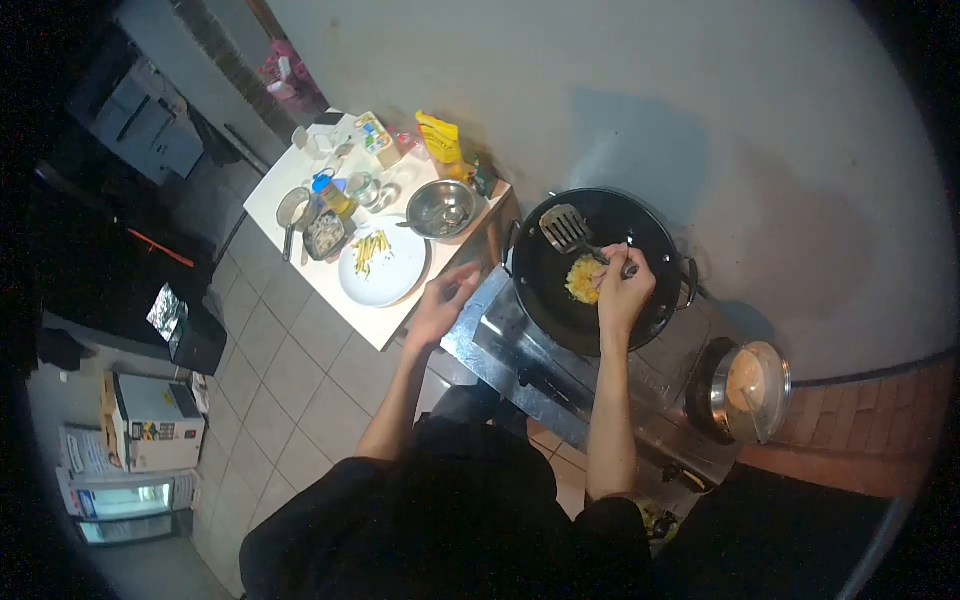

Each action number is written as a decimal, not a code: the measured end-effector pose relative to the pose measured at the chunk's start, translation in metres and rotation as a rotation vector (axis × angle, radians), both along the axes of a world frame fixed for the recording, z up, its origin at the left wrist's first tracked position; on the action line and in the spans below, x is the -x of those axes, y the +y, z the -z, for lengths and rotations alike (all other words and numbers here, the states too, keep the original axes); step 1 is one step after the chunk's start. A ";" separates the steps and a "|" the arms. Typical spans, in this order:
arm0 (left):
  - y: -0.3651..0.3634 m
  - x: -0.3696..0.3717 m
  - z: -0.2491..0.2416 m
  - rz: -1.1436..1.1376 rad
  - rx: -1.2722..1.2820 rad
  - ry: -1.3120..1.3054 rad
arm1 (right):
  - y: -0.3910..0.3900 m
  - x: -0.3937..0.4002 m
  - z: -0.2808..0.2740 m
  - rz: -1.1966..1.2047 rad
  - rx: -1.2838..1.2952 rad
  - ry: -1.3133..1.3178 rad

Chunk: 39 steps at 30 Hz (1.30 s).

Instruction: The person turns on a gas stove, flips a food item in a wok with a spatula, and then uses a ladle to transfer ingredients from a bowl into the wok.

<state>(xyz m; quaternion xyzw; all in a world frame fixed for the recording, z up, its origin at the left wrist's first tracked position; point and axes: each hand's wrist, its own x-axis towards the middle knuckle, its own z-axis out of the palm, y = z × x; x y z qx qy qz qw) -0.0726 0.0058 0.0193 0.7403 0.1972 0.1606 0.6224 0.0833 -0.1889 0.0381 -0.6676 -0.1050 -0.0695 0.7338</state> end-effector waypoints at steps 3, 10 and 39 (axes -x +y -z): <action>-0.005 -0.007 0.007 0.006 -0.037 -0.025 | 0.003 0.002 0.003 0.022 0.033 -0.012; -0.006 -0.025 0.020 0.048 0.099 -0.058 | 0.015 0.013 -0.010 0.048 0.019 -0.029; 0.167 -0.023 0.050 0.643 0.295 0.018 | 0.072 0.097 -0.014 0.580 0.067 -0.098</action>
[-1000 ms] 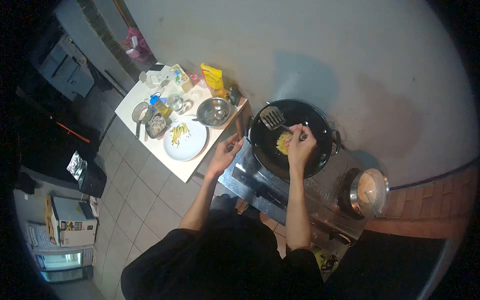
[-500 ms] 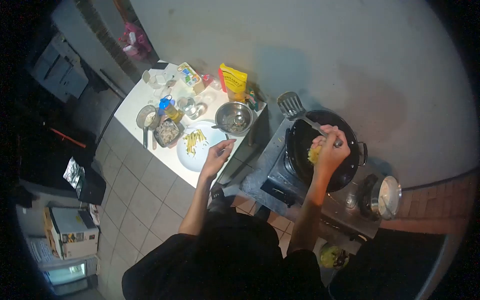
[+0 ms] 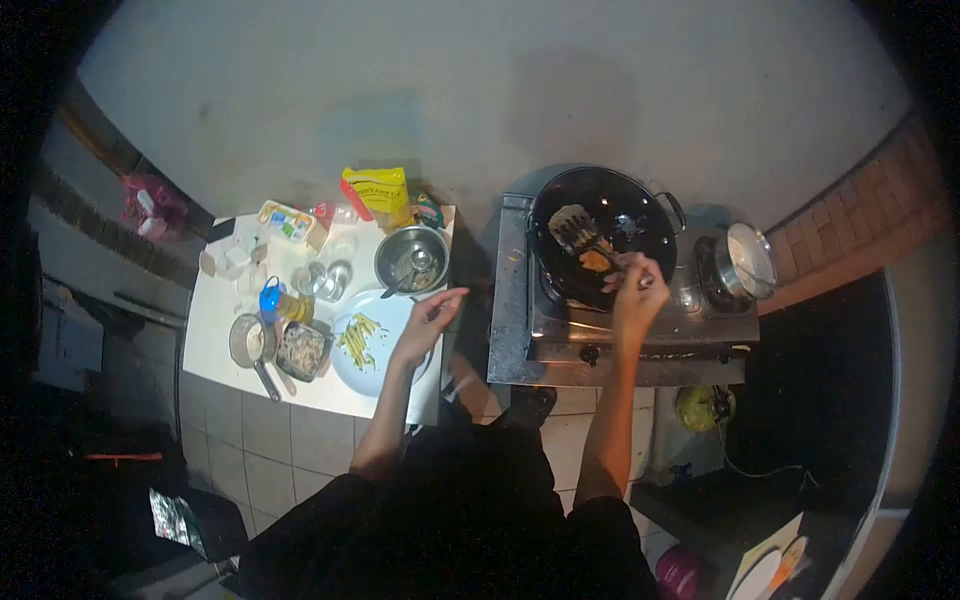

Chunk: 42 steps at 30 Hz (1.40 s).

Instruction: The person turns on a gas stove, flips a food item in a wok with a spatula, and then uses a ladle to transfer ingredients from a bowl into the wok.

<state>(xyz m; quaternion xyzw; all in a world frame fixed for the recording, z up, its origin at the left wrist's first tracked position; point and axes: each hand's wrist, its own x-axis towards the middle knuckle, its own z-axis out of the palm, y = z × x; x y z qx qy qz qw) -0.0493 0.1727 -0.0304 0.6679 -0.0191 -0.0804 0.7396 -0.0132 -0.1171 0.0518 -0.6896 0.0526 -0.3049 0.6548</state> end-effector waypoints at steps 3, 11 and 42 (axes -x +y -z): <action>-0.010 0.004 -0.013 0.064 0.046 0.051 | 0.013 -0.003 0.007 0.017 0.022 0.007; 0.023 0.012 -0.009 -0.063 0.011 0.059 | 0.033 -0.008 -0.003 -0.034 0.069 0.025; 0.083 0.015 0.018 -0.249 0.077 0.188 | 0.061 -0.003 -0.036 -0.020 0.033 -0.091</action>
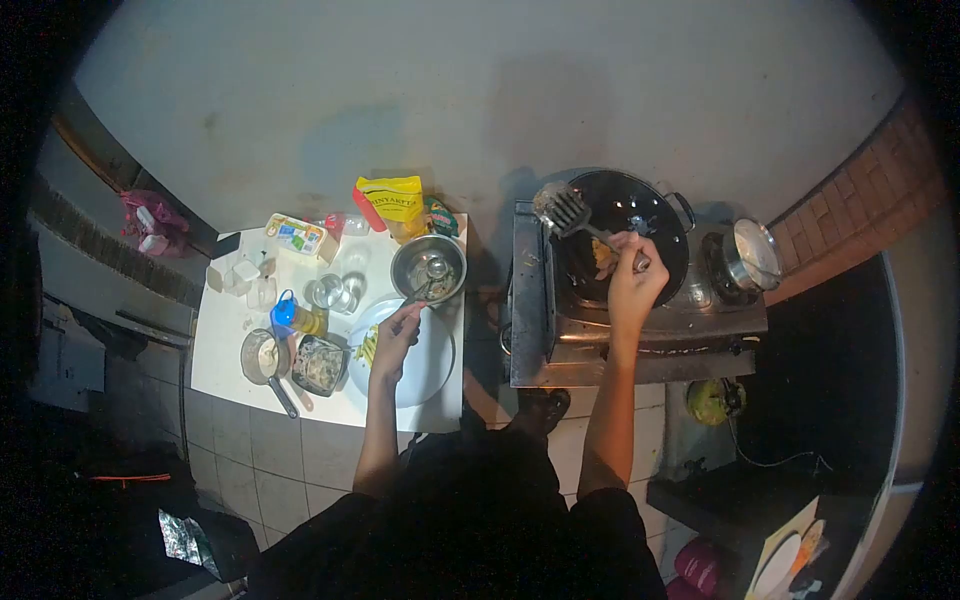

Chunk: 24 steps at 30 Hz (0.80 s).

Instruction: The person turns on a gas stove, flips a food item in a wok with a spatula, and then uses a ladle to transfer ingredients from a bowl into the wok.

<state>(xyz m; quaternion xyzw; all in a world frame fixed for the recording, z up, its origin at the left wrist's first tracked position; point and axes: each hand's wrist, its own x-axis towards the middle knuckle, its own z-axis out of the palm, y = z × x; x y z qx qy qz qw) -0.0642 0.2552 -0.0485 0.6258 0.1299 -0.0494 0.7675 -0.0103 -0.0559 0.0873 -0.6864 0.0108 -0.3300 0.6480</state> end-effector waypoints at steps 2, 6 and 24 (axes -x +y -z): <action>0.003 0.002 -0.002 -0.002 -0.006 0.001 | -0.001 0.000 -0.001 0.019 0.021 -0.031; 0.009 0.004 0.002 -0.002 0.006 -0.011 | -0.006 0.001 0.002 0.097 0.065 -0.016; 0.025 0.011 0.009 0.002 -0.029 0.012 | 0.004 0.001 0.010 -0.012 0.152 0.041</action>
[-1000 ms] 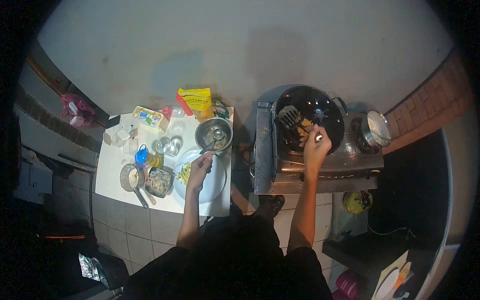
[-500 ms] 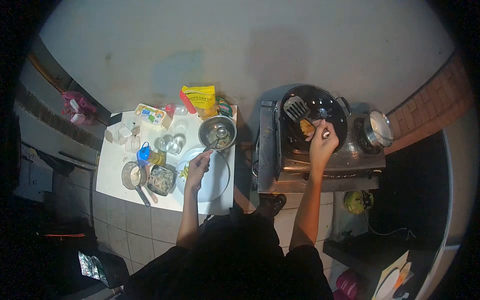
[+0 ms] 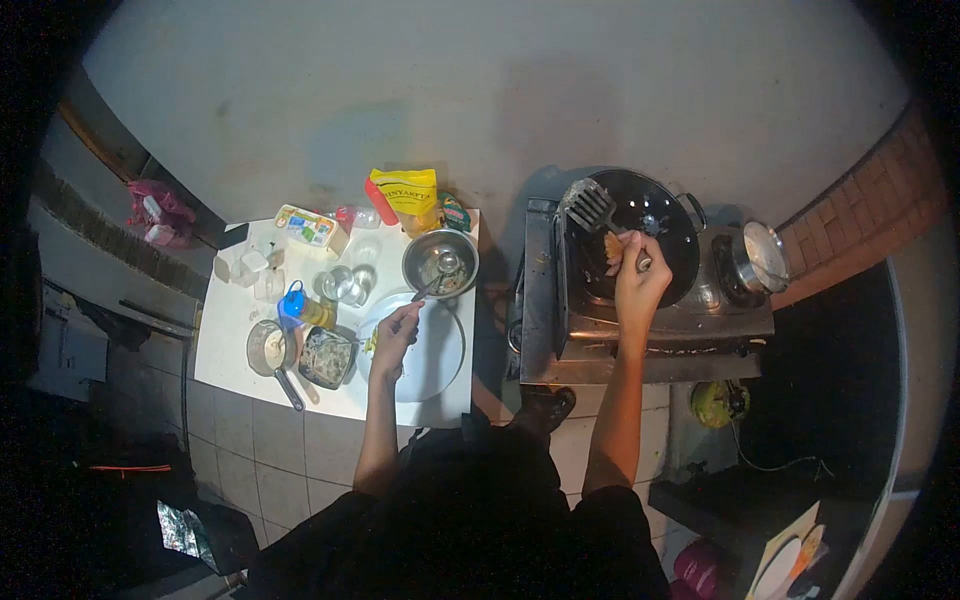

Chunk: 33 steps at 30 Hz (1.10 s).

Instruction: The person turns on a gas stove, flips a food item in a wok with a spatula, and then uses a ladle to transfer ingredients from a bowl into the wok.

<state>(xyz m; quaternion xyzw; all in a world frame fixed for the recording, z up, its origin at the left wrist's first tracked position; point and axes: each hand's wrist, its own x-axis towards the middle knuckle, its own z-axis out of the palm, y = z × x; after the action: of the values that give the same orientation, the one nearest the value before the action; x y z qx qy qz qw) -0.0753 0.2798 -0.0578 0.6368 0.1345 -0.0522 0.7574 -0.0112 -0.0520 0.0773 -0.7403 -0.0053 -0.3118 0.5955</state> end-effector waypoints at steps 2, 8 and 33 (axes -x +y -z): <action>0.003 0.000 0.002 -0.009 -0.007 0.000 | 0.003 0.000 -0.002 -0.003 -0.027 -0.032; 0.007 -0.001 0.013 -0.062 -0.023 -0.002 | 0.025 0.006 -0.013 -0.022 -0.099 -0.098; 0.011 -0.084 0.112 -0.181 -0.405 0.029 | 0.146 0.014 0.174 -0.377 0.242 0.133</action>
<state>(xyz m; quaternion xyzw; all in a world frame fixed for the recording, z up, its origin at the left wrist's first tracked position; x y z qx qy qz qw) 0.0087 0.2913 -0.1696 0.7604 0.2099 0.0351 0.6136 -0.0254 0.0936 -0.0970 -0.8112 -0.1413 -0.1427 0.5491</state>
